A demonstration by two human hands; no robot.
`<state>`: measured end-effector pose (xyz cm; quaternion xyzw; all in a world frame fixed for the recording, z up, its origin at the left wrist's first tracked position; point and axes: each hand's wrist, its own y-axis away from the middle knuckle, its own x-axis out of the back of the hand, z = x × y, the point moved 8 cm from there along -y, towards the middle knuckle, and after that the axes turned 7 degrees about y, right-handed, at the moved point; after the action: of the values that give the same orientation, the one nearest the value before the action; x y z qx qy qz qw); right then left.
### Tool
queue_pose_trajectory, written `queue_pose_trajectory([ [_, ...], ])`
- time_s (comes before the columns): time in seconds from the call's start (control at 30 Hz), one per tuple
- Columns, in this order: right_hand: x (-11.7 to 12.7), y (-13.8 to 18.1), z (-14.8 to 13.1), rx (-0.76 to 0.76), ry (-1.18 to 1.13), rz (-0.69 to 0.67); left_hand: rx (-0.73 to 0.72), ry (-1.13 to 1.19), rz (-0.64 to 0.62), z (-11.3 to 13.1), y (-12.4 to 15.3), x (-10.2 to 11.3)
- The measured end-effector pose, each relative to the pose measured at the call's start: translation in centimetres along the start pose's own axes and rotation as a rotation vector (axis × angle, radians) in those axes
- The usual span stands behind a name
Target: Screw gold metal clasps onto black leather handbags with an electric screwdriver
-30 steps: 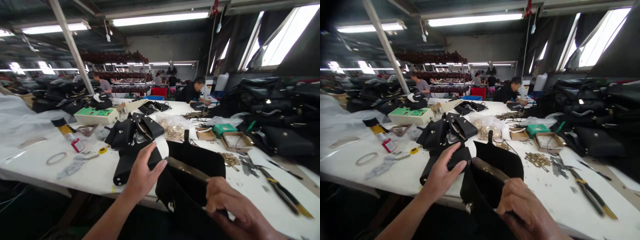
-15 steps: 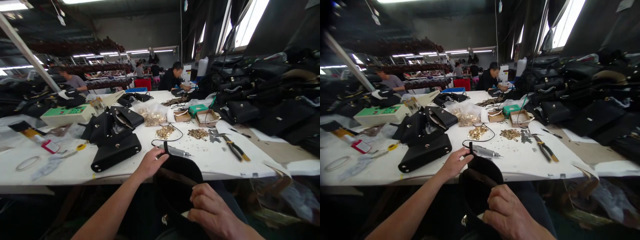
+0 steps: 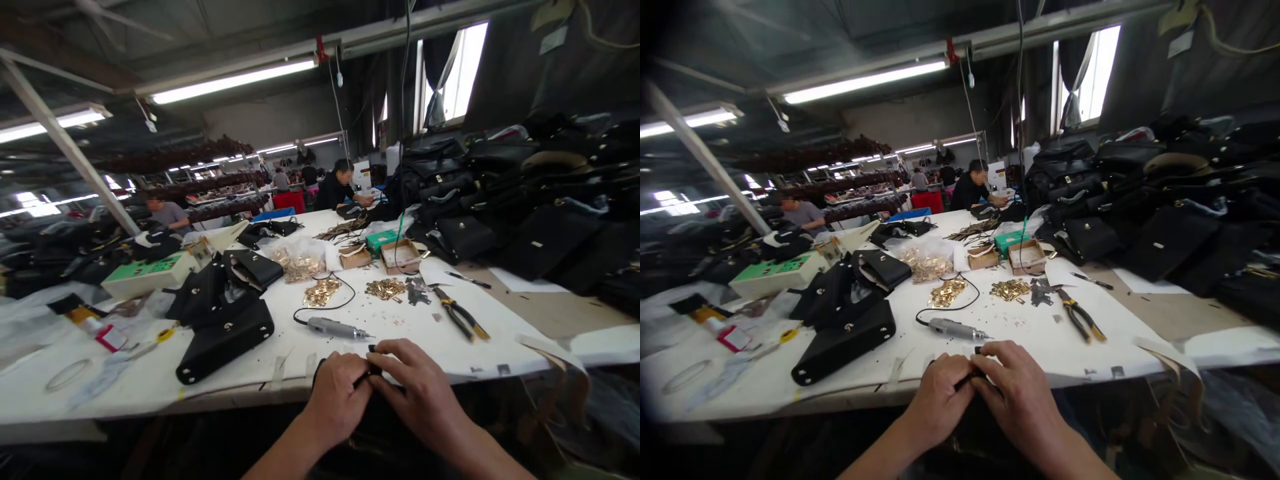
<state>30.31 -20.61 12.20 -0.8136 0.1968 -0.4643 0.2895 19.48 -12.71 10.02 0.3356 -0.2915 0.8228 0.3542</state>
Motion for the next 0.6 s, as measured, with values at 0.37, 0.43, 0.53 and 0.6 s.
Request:
queue_pose_trajectory([
  [0.37,-4.6,0.0,2.2,-0.101,-0.42,-0.288,-0.066,0.109,-0.083,-1.2,1.1,-0.4],
  [0.43,-5.4,0.1,2.9,-0.165,-0.469,-0.347,-0.077,0.133,-0.108,-2.0,0.9,-0.9],
  [0.53,-6.3,0.3,3.9,-0.307,-0.503,-0.405,-0.094,0.134,-0.143,-3.1,0.6,-1.8],
  [0.6,-6.4,0.4,4.5,-0.428,-0.496,-0.413,-0.092,0.13,-0.156,-3.6,0.5,-2.1],
])
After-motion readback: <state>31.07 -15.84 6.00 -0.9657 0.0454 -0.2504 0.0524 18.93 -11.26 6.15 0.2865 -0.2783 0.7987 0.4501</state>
